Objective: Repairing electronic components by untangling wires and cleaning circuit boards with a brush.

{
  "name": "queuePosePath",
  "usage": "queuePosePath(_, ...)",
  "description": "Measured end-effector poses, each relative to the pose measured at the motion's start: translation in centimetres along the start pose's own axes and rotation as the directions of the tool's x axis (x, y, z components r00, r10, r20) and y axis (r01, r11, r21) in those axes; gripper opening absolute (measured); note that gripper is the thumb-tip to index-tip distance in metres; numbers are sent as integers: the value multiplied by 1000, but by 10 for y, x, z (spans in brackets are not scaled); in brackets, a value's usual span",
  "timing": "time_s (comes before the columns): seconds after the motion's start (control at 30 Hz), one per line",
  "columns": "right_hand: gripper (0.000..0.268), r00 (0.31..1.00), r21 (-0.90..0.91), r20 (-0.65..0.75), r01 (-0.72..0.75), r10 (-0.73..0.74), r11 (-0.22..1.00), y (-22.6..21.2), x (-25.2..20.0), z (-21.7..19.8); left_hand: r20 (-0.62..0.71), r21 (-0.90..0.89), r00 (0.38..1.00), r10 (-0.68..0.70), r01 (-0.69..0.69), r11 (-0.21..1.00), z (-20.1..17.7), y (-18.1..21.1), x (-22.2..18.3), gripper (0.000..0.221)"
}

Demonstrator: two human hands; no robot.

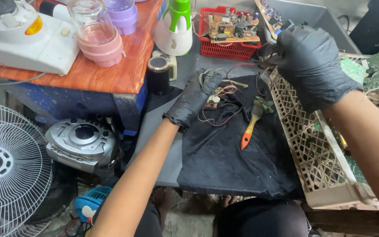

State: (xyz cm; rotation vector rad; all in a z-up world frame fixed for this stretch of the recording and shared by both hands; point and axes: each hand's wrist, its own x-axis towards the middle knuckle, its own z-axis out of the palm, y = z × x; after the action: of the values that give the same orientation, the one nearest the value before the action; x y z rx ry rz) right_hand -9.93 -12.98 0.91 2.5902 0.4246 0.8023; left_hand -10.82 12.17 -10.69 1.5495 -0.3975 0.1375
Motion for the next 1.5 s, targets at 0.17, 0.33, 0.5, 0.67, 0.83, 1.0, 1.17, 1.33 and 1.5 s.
queuePosePath(0.17,10,920,-178,-392,-64,-11,982,32,4,15,227,-7,959,168,-171,985,4,3,-6,27)
queuePosePath(0.33,32,917,-335,-394,-204,61,920,68,1,27,216,-165,976,0,36,986,5,5,-11,51)
queuePosePath(0.5,12,929,62,-318,-179,189,982,99,-18,44,262,98,919,296,-330,939,3,-7,-5,35)
queuePosePath(0.67,22,945,51,-242,-215,221,975,151,-26,62,221,174,941,258,-298,939,3,2,-10,47)
queuePosePath(0.83,29,922,117,-36,-379,385,918,163,-32,55,220,92,969,113,-136,986,0,5,-14,41)
queuePosePath(1.0,41,728,191,455,-642,512,743,113,-37,-11,170,247,983,76,-117,962,3,-4,-9,33)
queuePosePath(1.17,56,817,-201,268,-471,511,859,107,-23,-6,173,268,977,122,-166,949,2,-1,-13,30)
queuePosePath(1.33,37,933,-477,-68,-341,353,810,45,-17,-43,195,276,965,175,-226,934,3,-6,-9,30)
queuePosePath(1.5,12,874,192,485,-84,-20,978,-55,8,-100,164,209,971,172,-205,956,1,4,-14,30)
